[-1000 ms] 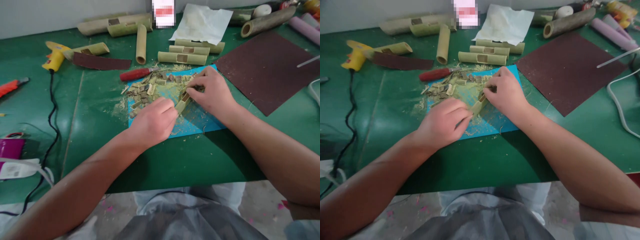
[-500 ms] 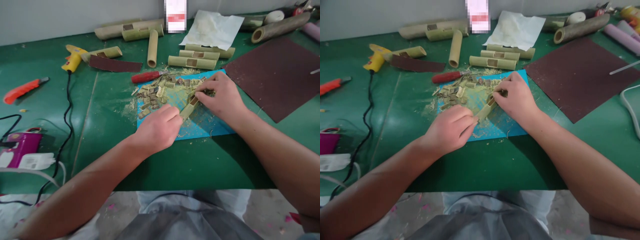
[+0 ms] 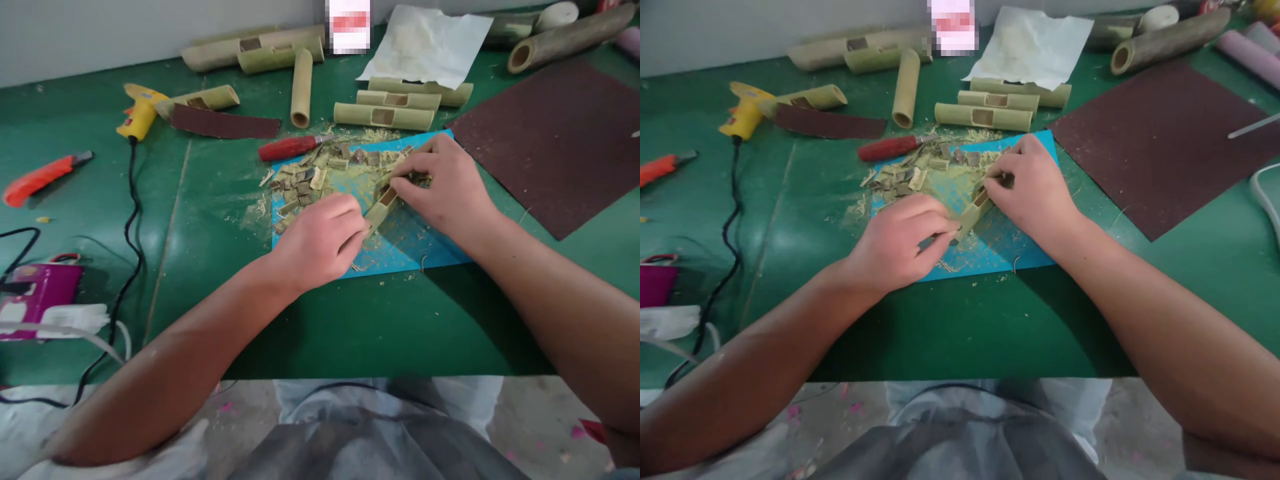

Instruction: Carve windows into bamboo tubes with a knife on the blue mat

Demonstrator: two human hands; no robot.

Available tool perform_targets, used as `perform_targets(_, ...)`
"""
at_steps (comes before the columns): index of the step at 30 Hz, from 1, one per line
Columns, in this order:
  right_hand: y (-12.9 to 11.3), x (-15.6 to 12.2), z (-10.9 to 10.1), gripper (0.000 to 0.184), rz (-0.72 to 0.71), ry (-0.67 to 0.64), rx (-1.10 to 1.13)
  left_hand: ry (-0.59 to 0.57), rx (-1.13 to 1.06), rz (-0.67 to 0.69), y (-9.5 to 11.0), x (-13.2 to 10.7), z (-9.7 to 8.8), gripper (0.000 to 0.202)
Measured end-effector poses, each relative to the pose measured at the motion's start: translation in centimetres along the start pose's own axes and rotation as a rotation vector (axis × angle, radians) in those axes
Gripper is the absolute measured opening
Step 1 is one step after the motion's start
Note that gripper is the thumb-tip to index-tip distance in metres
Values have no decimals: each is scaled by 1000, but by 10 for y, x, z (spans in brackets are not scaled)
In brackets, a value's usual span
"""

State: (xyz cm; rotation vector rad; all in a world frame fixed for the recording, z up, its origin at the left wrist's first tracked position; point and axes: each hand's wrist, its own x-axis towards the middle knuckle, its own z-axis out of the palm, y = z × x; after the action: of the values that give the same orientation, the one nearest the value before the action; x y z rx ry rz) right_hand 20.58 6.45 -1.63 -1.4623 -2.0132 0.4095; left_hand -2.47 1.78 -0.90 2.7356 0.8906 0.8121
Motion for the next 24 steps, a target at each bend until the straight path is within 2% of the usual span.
perform_targets(7,1,-5,-4,10,-18,-1,-8,60,-73,-55,4,-5,-1,17)
perform_targets(11,0,-8,-10,14,-13,-11,-33,24,-70,-29,6,-2,0,23)
perform_targets(17,3,-10,-12,14,-38,-3,-63,35,-41,-45,5,-2,1,21)
perform_targets(24,3,-10,-11,13,-23,-3,-68,-5,-76,-49,4,-2,0,21)
